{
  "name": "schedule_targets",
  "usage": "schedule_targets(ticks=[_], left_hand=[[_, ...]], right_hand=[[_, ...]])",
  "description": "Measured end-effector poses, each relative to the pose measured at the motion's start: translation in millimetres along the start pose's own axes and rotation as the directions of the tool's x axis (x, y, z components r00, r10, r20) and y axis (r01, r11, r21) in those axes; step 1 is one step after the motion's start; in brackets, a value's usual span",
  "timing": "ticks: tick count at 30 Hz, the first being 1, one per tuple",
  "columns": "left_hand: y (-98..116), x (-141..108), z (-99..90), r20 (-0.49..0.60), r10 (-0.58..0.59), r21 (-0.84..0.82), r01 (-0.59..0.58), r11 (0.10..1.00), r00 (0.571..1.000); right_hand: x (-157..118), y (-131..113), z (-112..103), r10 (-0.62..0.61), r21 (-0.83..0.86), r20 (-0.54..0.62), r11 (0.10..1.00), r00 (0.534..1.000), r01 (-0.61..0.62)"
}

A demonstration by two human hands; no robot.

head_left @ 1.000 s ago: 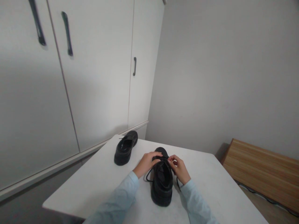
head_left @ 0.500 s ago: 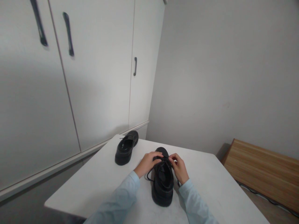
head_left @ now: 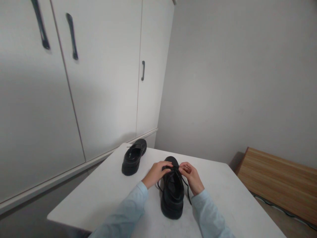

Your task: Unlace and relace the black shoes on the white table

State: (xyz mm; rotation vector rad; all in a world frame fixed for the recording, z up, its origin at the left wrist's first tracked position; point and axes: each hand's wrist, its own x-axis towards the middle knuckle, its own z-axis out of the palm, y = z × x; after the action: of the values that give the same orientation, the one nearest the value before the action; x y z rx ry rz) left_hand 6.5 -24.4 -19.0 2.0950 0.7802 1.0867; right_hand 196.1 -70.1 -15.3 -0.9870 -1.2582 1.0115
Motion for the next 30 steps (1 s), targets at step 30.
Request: schedule_targets(ticks=[30], left_hand=[[4.8, -4.0, -2.9, 0.048, 0.012, -0.022, -0.011, 1.000, 0.999]], right_hand=[[6.4, 2.3, -21.3, -0.098, -0.076, -0.071, 0.993, 0.993, 0.092]])
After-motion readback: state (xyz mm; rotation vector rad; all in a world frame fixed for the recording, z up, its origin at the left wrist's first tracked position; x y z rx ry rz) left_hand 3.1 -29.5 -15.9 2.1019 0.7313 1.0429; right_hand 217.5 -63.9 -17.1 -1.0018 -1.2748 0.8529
